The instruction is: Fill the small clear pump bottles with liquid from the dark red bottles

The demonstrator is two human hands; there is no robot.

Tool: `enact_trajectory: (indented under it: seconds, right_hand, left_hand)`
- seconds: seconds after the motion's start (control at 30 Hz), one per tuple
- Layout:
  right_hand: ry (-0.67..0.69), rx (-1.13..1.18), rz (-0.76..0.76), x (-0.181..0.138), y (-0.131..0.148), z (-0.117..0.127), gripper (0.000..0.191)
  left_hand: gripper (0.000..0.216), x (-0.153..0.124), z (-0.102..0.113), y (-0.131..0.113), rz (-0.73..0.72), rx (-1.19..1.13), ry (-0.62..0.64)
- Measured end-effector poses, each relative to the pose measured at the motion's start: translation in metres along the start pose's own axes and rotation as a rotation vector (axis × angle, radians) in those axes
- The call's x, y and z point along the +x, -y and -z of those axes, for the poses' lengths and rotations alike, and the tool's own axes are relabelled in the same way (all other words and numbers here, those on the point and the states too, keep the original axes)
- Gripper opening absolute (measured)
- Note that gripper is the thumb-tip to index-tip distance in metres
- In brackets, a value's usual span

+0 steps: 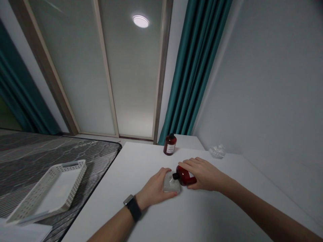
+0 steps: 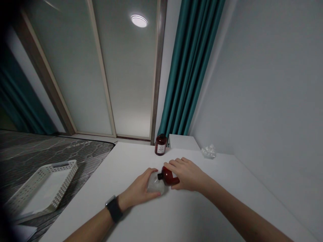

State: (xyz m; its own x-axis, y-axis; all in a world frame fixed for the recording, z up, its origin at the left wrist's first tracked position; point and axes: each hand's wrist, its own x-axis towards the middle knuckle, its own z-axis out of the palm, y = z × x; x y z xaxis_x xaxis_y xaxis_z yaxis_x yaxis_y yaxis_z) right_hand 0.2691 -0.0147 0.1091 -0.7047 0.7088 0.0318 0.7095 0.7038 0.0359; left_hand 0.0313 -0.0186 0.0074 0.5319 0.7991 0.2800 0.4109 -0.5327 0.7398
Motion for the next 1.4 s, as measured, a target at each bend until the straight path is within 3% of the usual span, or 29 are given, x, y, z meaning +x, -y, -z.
enact_trajectory:
  seconds: [0.13, 0.33, 0.8, 1.03, 1.4]
  right_hand:
    - [-0.060, 0.060, -0.013, -0.001, 0.000, -0.010, 0.066]
    - [-0.189, 0.210, -0.071, -0.007, -0.001, -0.029, 0.066]
    - [-0.614, 0.755, -0.386, -0.003, 0.011, -0.118, 0.081]
    - [-0.798, 0.992, -0.464, -0.001, 0.014, -0.134, 0.073]
    - [-0.799, 1.031, -0.469, -0.002, 0.008, -0.140, 0.069]
  left_hand:
    - [0.065, 0.001, 0.006, -0.003, 0.036, 0.006, 0.025]
    - [0.068, 0.002, 0.010, -0.002, 0.054, 0.119, 0.037]
    - [0.062, 0.001, 0.015, 0.006, 0.073, 0.033, 0.076]
    - [0.060, 0.003, 0.014, 0.006, 0.079, 0.022, 0.084]
    - [0.059, 0.003, 0.013, 0.005, 0.110, 0.012, 0.090]
